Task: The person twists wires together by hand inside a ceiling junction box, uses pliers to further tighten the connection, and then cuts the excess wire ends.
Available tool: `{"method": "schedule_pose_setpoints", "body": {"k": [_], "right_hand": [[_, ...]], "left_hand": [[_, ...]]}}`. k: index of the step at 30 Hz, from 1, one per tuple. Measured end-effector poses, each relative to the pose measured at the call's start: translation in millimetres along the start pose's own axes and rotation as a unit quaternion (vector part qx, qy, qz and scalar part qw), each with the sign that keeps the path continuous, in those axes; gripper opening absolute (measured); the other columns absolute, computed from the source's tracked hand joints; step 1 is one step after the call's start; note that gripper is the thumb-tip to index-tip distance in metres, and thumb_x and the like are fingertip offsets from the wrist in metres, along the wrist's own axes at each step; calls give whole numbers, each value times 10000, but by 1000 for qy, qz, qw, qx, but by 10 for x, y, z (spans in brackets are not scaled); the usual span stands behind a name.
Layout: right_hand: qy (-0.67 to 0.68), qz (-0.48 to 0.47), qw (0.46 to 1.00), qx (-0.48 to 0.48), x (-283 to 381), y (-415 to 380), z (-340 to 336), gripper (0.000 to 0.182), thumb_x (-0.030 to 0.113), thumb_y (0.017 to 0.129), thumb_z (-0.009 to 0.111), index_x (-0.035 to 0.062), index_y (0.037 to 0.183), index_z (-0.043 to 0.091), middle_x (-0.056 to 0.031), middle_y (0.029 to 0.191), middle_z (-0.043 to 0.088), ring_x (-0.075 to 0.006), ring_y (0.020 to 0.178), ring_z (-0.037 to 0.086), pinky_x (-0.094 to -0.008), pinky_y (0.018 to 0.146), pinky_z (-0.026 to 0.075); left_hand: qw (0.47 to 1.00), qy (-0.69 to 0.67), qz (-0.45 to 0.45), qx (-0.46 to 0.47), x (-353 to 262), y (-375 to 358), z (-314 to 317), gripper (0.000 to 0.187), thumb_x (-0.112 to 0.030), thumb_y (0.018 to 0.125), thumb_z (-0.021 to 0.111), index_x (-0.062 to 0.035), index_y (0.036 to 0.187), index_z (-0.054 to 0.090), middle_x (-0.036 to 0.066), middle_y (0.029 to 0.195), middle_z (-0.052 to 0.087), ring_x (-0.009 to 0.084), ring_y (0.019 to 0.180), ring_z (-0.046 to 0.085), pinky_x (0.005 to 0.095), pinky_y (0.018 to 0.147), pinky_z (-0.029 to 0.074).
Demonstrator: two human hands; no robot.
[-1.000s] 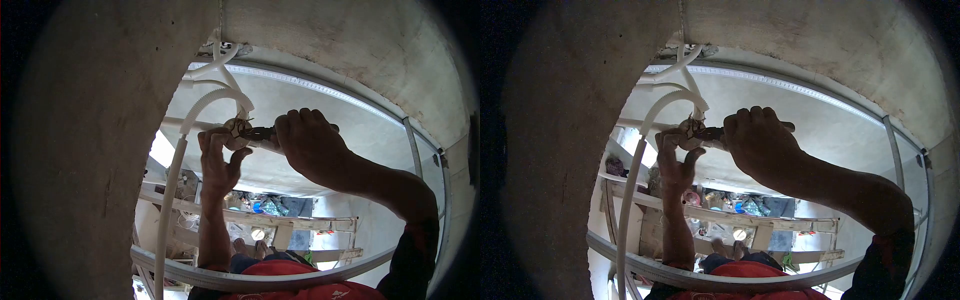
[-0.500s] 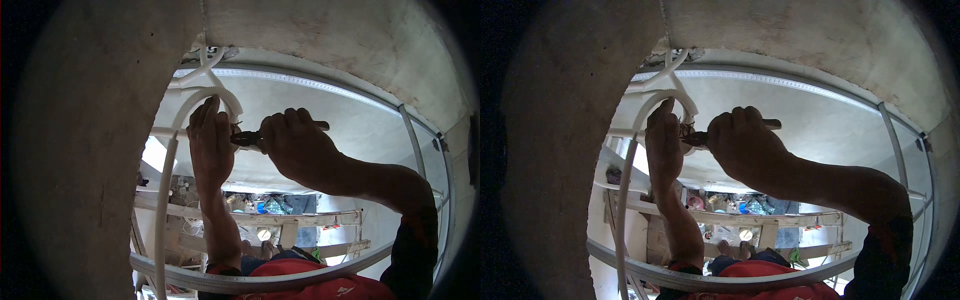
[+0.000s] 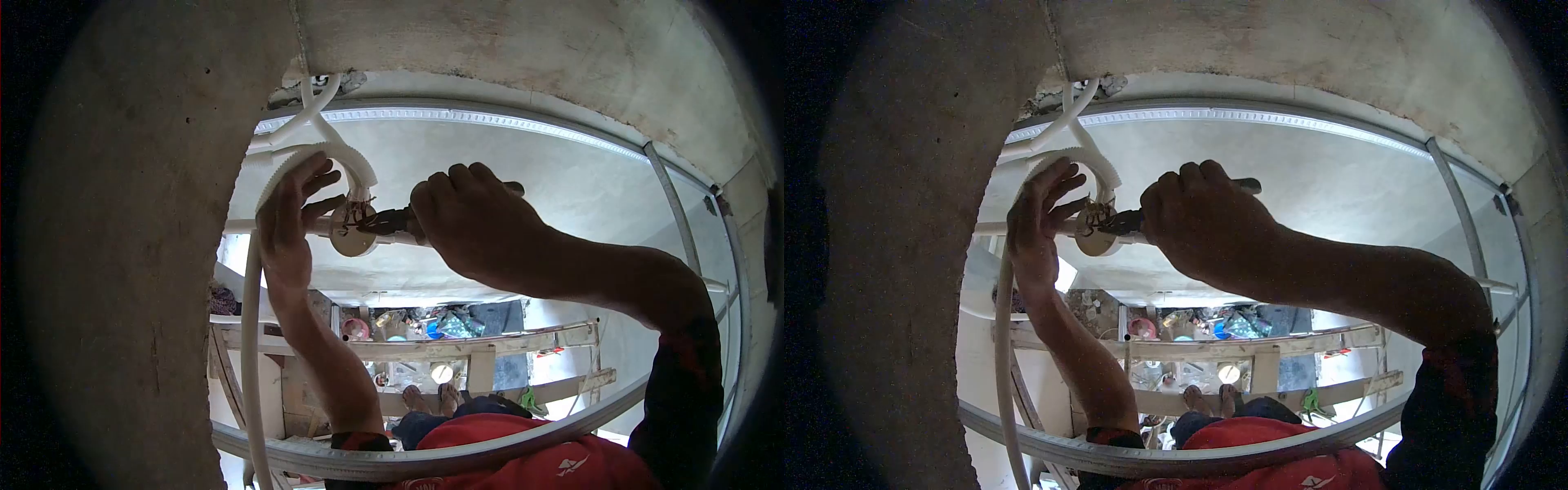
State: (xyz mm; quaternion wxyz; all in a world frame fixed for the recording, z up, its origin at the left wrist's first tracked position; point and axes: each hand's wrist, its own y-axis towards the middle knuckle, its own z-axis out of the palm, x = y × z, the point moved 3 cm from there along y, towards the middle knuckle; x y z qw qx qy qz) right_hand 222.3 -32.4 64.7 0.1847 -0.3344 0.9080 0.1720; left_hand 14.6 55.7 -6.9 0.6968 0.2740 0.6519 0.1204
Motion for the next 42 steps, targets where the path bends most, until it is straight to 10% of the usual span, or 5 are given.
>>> {"method": "schedule_pose_setpoints", "body": {"k": [7,12,15,37,42], "right_hand": [[-45,-10,999,-18,25,2,-30,335,262,1011,638,-73,1011,616,-138,843,621,-230,730,603,-383,694,526],[-73,-23,997,29,65,37,-17,345,258,1024,614,-86,1044,626,-151,867,636,-229,761,612,-386,723,526],[-93,-24,994,54,96,59,-21,345,255,1013,621,-88,1047,632,-152,878,637,-227,768,610,-383,731,525],[-62,-1,997,55,61,27,4,312,234,1002,642,-75,1037,629,-144,883,637,-248,782,613,-397,736,528],[-24,5,1000,17,57,-1,29,295,232,1010,645,-61,1018,612,-145,840,646,-258,772,651,-408,753,549]], "left_hand": [[974,225,-15,20,-152,190,18,340,-45,1035,590,-113,1356,682,133,1255,708,244,1114,718,388,865,655],[933,302,194,21,-178,361,237,460,8,825,770,-142,1259,748,120,1060,761,266,874,731,411,814,599],[934,350,25,67,-151,384,269,492,-29,807,800,-143,1281,733,125,1026,765,253,822,740,414,792,598],[956,261,96,-98,55,446,192,304,-55,869,775,-87,1169,744,113,851,778,218,760,763,360,736,607],[952,297,61,35,-8,437,173,387,-131,860,805,-91,1228,692,124,935,766,264,840,736,406,794,595]]}}
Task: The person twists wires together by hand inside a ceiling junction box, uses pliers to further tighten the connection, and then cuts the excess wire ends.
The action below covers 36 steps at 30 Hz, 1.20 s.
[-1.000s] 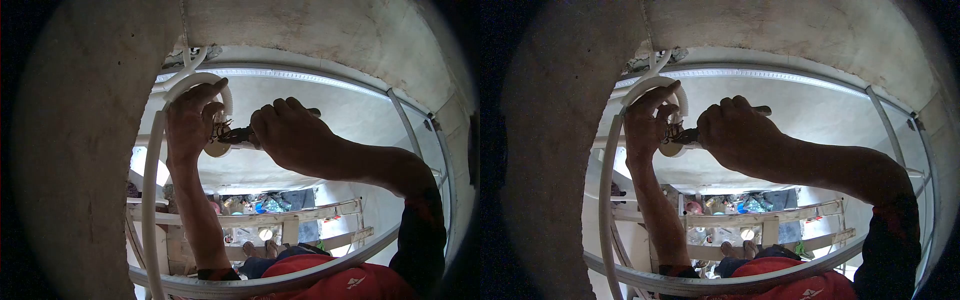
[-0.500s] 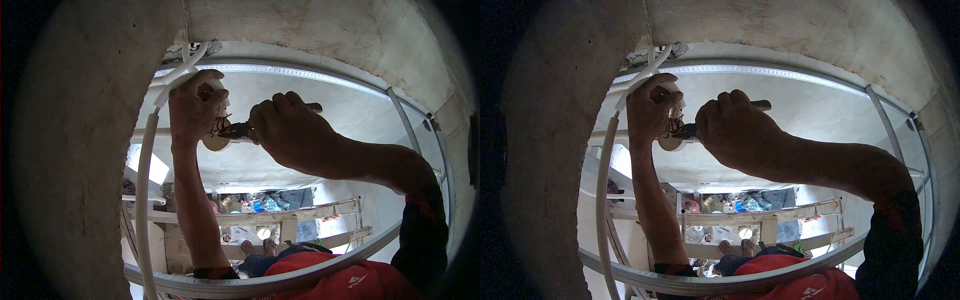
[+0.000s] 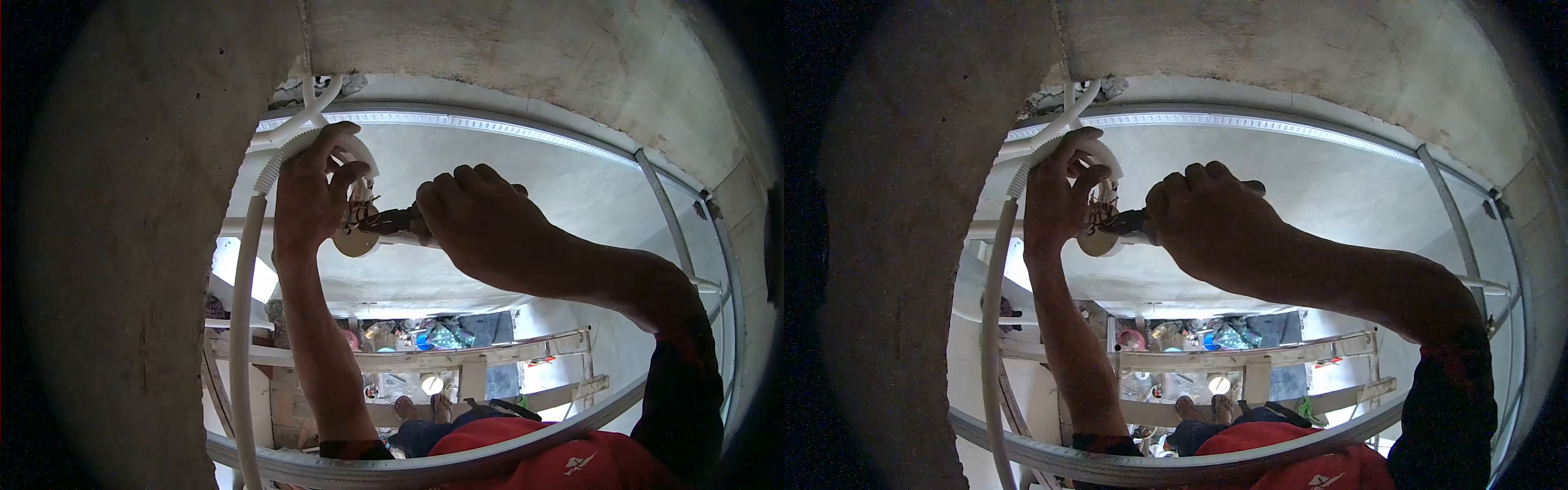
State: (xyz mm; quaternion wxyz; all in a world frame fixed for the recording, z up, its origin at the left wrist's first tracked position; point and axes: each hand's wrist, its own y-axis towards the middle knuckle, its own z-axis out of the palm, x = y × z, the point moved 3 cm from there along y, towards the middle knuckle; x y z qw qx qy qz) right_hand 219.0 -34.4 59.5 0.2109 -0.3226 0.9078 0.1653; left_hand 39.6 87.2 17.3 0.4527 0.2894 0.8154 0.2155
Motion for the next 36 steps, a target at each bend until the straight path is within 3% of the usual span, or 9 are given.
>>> {"method": "schedule_pose_setpoints", "body": {"k": [7,10,12,15,18,21,25,28,36], "right_hand": [[41,22,998,31,66,6,-31,274,209,1010,637,-63,1023,604,-150,852,649,-256,765,648,-405,741,549],[75,32,996,47,100,7,-32,249,186,1006,633,-61,1019,603,-152,861,650,-258,776,650,-412,740,549],[87,49,994,44,129,19,-14,225,167,997,635,-55,1008,599,-159,866,650,-267,784,652,-429,754,553],[154,62,985,56,136,16,38,218,161,995,638,-53,1003,599,-168,872,650,-275,789,660,-440,764,560],[136,59,986,70,148,49,0,214,154,991,647,-54,1002,597,-176,877,649,-284,803,670,-443,782,565],[126,64,988,56,163,52,38,218,153,986,652,-57,1005,599,-172,878,652,-286,810,676,-435,779,565],[99,50,992,56,143,50,1,226,157,991,646,-63,998,596,-168,867,654,-282,791,672,-428,770,563],[111,25,993,31,130,22,-39,244,167,1004,630,-74,1001,594,-167,848,653,-276,770,667,-423,750,560],[94,26,992,79,150,28,19,235,144,985,646,-83,1014,592,-179,863,653,-276,767,662,-425,735,555]], "left_hand": [[999,-28,-25,-9,59,35,88,432,-189,815,861,-136,1209,692,113,948,754,250,846,713,416,796,583],[999,-8,-29,17,35,45,100,422,-163,826,846,-159,1219,692,92,924,730,234,850,684,414,814,570],[996,-65,8,54,95,62,132,435,-136,831,832,-169,1240,687,76,907,698,222,864,649,416,832,553],[996,-57,17,69,112,63,152,483,-112,838,815,-137,1294,659,94,905,716,215,870,698,383,866,585],[993,-82,-36,78,73,63,139,538,-97,826,821,-164,1324,629,77,931,690,210,906,640,430,846,547],[997,-24,-35,69,44,31,134,577,-86,821,830,-143,1342,590,93,908,687,214,885,670,423,818,557],[990,-71,-48,115,-1,66,118,572,-103,811,851,-119,1310,573,115,900,680,231,850,694,418,791,567],[985,-88,-77,129,-27,75,142,518,-92,821,830,-105,1265,562,130,916,682,242,821,698,416,778,571],[992,-58,-68,84,25,63,165,484,-59,839,733,-112,1284,550,130,889,663,239,829,702,418,771,566]]}}
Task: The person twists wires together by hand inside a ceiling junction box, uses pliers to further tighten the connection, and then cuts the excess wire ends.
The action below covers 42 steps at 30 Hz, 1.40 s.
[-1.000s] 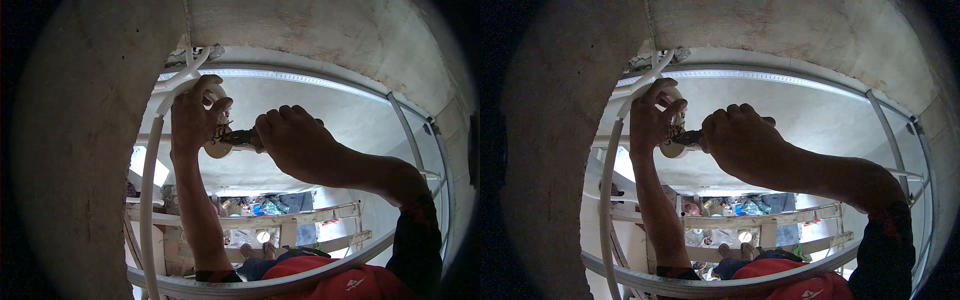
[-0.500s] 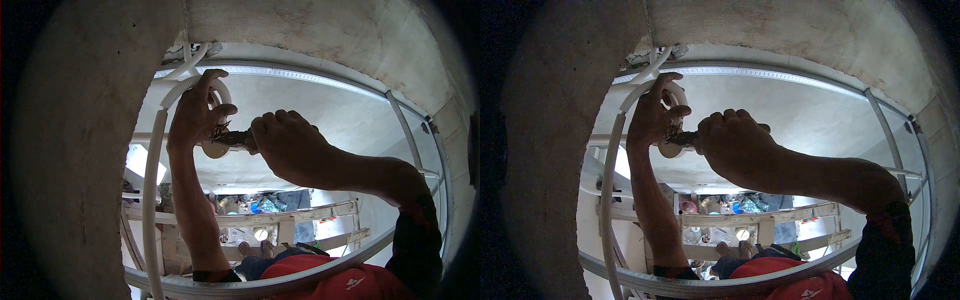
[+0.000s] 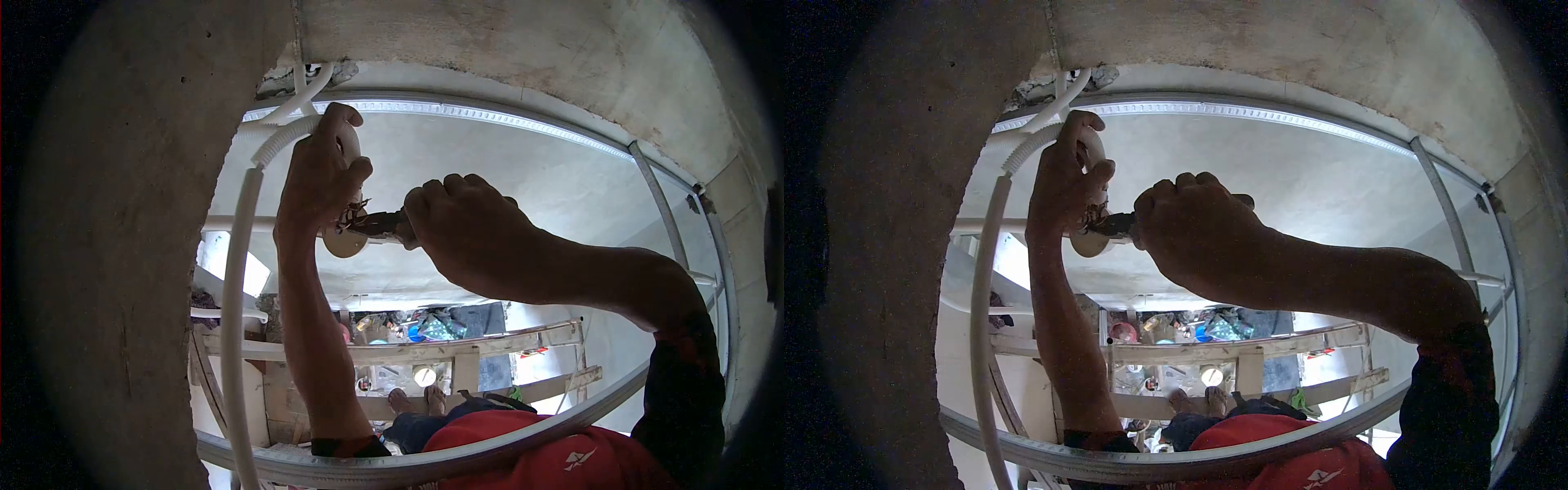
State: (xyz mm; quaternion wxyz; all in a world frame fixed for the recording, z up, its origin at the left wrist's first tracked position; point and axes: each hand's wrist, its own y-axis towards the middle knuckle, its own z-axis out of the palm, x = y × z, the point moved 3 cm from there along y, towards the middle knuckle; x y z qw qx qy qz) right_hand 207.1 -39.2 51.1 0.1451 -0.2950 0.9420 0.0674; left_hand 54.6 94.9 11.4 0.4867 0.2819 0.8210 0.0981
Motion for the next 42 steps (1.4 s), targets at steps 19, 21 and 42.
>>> {"method": "schedule_pose_setpoints", "body": {"k": [19,21,42], "right_hand": [[26,-3,996,-91,-27,7,21,325,229,1054,588,-89,1002,631,-189,860,671,-278,788,680,-429,741,583],[43,3,997,-69,-25,12,17,332,234,1042,605,-95,1011,632,-194,865,680,-283,782,690,-421,735,586],[31,10,997,-65,-116,-47,-29,312,83,862,760,-31,1092,582,-155,916,641,-291,837,639,-430,812,514]], "left_hand": [[998,5,62,18,106,-193,-214,610,8,939,666,-239,1489,577,129,1082,713,249,900,692,402,882,607],[997,-1,79,-6,155,-144,-169,577,4,952,655,-231,1475,589,122,997,710,235,874,701,400,856,605],[989,81,109,-58,8,-518,-259,669,167,912,556,-201,1470,596,232,1302,674,364,1157,693,462,977,609]]}}
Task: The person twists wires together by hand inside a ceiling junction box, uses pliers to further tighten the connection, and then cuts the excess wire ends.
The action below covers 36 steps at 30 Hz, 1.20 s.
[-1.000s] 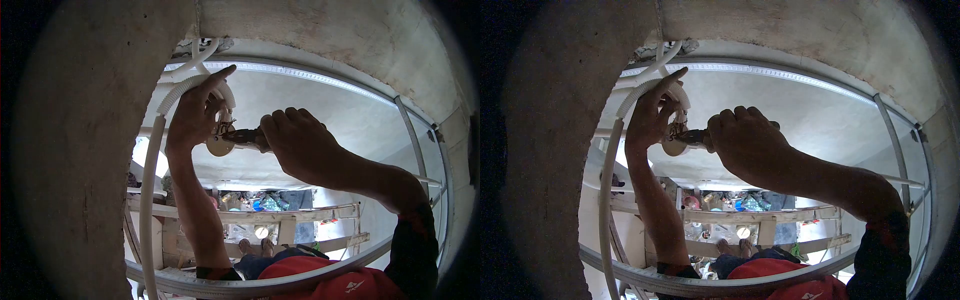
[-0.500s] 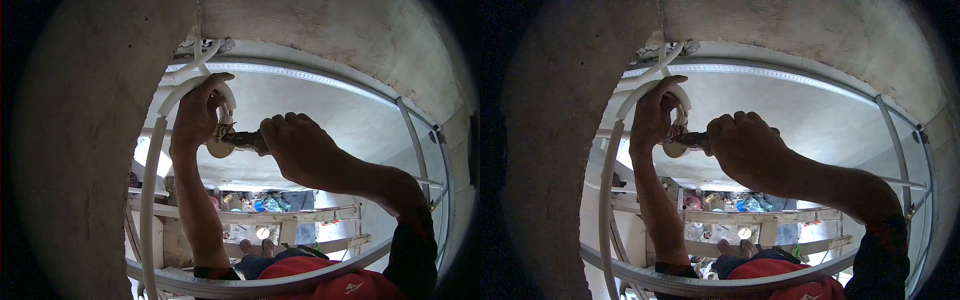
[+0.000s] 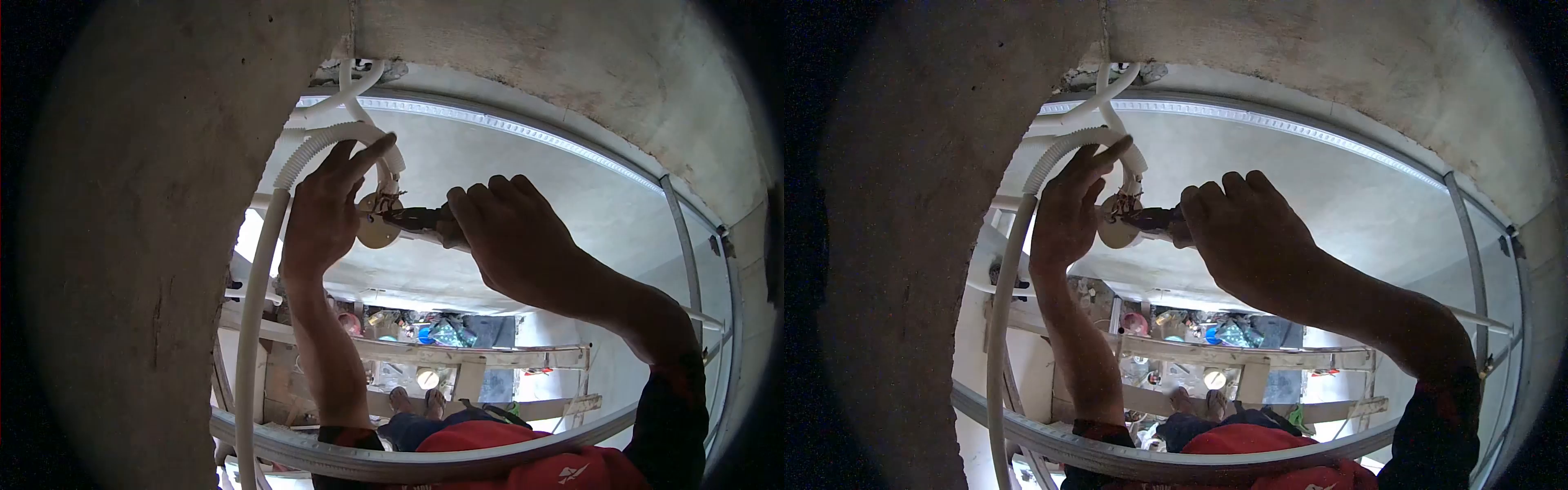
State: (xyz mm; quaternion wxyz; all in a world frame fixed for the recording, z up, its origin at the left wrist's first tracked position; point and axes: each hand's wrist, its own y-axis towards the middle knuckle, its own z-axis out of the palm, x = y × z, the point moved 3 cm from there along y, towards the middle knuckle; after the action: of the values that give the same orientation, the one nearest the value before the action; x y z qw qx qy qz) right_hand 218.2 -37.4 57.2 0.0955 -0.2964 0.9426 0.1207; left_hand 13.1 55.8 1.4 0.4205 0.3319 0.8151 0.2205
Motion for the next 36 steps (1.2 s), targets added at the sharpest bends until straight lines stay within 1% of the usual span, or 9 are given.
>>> {"method": "schedule_pose_setpoints", "body": {"k": [5,9,11,14,20,23,24,34,36], "right_hand": [[96,39,994,43,-123,20,-26,352,49,838,764,-20,1137,592,-174,936,664,-324,877,675,-472,841,556],[163,70,978,112,-246,63,-51,351,24,842,737,-7,1167,608,-186,971,695,-329,907,707,-481,835,571],[174,76,976,103,-285,85,-74,328,26,849,732,-6,1162,639,-179,943,721,-312,884,729,-456,816,580],[262,94,954,114,-384,117,-23,264,7,854,715,-12,1117,694,-168,839,735,-290,743,726,-431,739,574],[319,99,928,166,-501,198,2,367,7,790,661,-5,1154,708,-133,818,726,-254,719,678,-395,718,539],[313,83,930,173,-537,232,25,325,65,866,663,-12,1175,727,-184,872,743,-291,751,689,-454,747,537],[315,114,916,219,-588,264,86,460,108,746,695,31,1198,717,-116,810,700,-249,756,640,-403,742,504],[365,91,898,227,-770,307,244,461,125,717,749,26,1167,736,-82,762,674,-216,706,616,-389,700,493],[483,145,817,279,-809,303,283,445,112,720,746,-5,1149,738,-53,731,651,-167,646,606,-364,638,488]], "left_hand": [[991,-133,-10,16,-95,-283,-81,655,164,869,557,-116,1459,600,188,1355,677,350,1243,659,433,1067,546],[994,-100,45,-2,-209,-230,-115,664,34,815,692,-145,1451,620,165,1330,698,316,1188,682,451,1068,487],[992,-110,63,-28,-268,-159,-28,621,-73,822,761,-138,1426,632,126,1236,744,285,1091,712,432,1004,491],[993,-59,-50,-88,-178,-94,154,373,-138,922,733,-104,1291,690,74,1004,792,234,909,726,411,932,496],[969,-157,-159,-107,-241,-15,100,272,-159,950,725,-71,1207,728,107,894,796,223,818,778,372,796,578],[972,-124,-150,-132,-167,24,122,191,-167,945,741,-50,1094,763,113,895,799,215,813,790,357,738,598],[972,-123,-151,-133,-161,42,126,191,-167,945,741,-50,1094,763,113,895,799,215,813,790,357,738,598],[970,-155,-125,-137,-179,-8,62,118,-125,943,740,-18,984,769,117,883,800,186,806,785,326,720,596],[967,-179,-112,-142,-115,-25,39,102,-102,943,737,-16,989,768,112,887,802,176,809,784,317,716,597]]}}
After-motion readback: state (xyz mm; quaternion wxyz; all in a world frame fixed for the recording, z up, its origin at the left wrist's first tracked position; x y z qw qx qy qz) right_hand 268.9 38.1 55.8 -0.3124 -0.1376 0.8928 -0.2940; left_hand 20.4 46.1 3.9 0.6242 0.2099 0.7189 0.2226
